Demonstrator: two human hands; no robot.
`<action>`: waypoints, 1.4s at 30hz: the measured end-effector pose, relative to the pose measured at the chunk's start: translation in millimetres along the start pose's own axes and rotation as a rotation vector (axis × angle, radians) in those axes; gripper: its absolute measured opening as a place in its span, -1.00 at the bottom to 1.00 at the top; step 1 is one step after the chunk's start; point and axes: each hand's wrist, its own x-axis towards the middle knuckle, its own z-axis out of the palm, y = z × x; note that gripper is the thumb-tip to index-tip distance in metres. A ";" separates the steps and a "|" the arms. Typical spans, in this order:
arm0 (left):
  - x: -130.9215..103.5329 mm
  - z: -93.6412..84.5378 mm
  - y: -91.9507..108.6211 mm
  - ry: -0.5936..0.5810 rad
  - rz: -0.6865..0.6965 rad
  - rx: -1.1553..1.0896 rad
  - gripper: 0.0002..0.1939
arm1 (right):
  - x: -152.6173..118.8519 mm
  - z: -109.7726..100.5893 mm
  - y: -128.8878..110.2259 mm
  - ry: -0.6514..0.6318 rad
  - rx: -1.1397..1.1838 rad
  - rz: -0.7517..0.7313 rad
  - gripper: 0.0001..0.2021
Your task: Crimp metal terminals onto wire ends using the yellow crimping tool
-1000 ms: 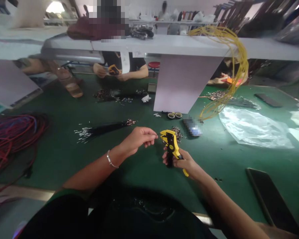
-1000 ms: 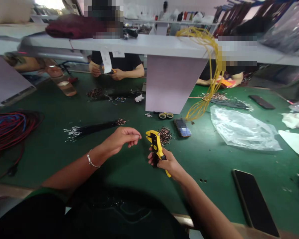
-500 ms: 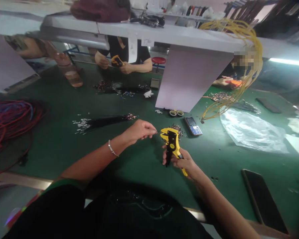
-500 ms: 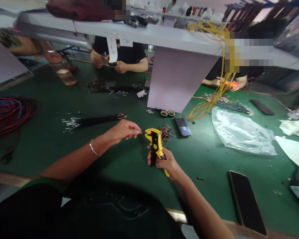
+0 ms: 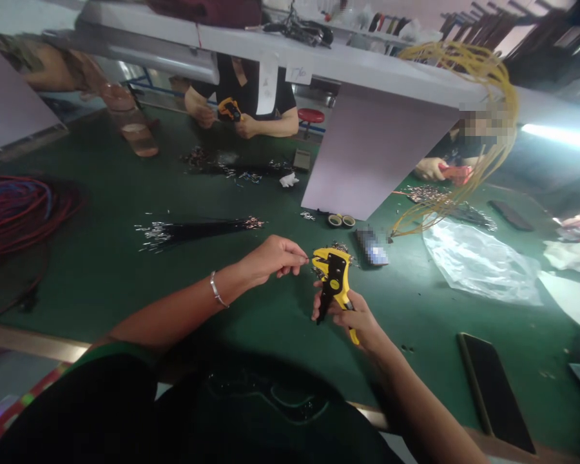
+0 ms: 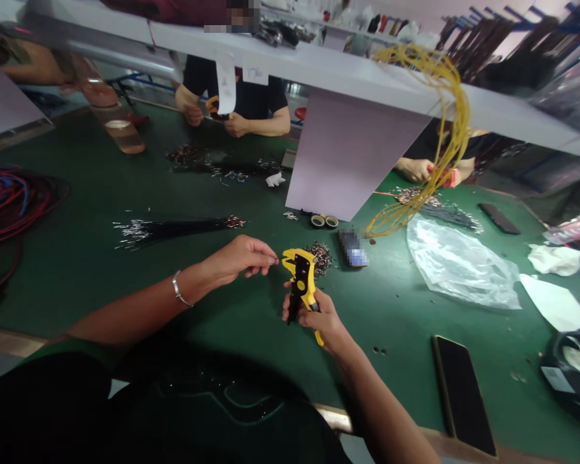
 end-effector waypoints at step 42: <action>1.5 -12.2 -0.3 -0.254 0.042 -0.021 -0.94 | -7.9 6.6 -3.5 -0.160 0.123 0.012 -0.45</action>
